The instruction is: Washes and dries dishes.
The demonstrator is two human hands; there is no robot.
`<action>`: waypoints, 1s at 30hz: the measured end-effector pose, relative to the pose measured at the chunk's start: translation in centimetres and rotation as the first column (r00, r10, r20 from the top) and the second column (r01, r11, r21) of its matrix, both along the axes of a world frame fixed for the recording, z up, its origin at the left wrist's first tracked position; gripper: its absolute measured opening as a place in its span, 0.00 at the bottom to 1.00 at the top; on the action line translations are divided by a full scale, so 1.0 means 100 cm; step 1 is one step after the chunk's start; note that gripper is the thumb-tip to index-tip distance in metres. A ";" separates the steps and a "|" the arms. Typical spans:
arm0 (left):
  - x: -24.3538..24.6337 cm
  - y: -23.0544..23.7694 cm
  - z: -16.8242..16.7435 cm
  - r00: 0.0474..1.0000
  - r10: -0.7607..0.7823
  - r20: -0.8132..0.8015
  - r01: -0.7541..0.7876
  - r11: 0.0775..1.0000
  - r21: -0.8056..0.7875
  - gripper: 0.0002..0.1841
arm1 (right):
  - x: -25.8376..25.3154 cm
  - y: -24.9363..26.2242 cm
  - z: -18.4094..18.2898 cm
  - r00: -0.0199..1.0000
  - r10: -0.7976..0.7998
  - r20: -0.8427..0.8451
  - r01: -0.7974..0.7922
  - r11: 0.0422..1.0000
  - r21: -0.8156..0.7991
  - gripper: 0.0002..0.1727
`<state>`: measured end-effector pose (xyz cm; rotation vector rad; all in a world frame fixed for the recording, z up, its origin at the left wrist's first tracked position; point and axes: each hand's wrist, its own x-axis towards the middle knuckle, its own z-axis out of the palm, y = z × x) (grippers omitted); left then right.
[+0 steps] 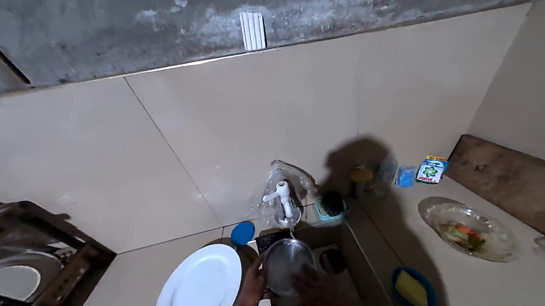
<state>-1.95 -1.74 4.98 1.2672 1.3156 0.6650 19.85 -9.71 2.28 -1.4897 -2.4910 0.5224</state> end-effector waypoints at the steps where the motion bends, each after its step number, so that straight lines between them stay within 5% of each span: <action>1: -0.004 -0.002 -0.002 1.000 -0.011 -0.017 0.011 1.000 -0.022 0.26 | 0.011 0.007 0.004 0.999 -0.029 0.045 0.033 0.996 -0.080 0.36; 3: 0.000 -0.008 0.000 0.999 -0.045 -0.011 0.044 0.996 -0.080 0.25 | 0.020 0.026 0.001 0.993 -0.097 0.066 0.106 0.985 -0.134 0.38; 8: 0.009 0.010 0.007 0.962 -0.175 -0.210 0.175 0.984 -0.018 0.21 | -0.038 0.017 -0.019 0.941 -0.058 -0.333 0.018 0.992 -0.122 0.32; 11: -0.016 0.017 0.011 0.945 -0.196 -0.261 0.206 0.978 0.012 0.20 | -0.024 -0.003 -0.007 0.955 -0.001 -0.298 -0.055 0.982 -0.179 0.28; 14: -0.019 0.012 0.019 0.957 -0.202 -0.210 0.200 0.979 -0.031 0.18 | 0.001 0.015 0.007 0.982 -0.111 -0.153 0.051 0.934 -0.352 0.29; 19: 0.003 0.021 0.036 0.953 -0.188 -0.236 0.167 0.980 -0.109 0.17 | -0.005 0.034 -0.007 0.917 -0.226 -0.330 0.094 0.924 -0.371 0.33; 23: -0.007 0.030 0.040 0.952 -0.178 -0.250 0.195 0.980 0.046 0.19 | 0.014 0.042 -0.008 0.630 -0.598 -0.496 0.380 0.794 -0.474 0.42; 26: -0.006 0.032 0.022 0.963 -0.214 -0.163 0.253 0.928 0.274 0.23 | 0.009 0.033 0.039 0.387 -0.810 -0.440 0.262 0.554 -0.790 0.34; 28: 0.003 0.028 0.002 0.993 -0.108 -0.042 0.116 0.936 0.334 0.23 | 0.017 0.040 0.028 0.344 -0.762 -0.549 0.164 0.624 -0.764 0.31; 30: 0.017 0.014 -0.016 0.992 0.085 0.097 -0.102 0.976 0.194 0.22 | 0.015 0.053 0.027 0.445 -0.622 -0.645 0.254 0.778 -0.574 0.27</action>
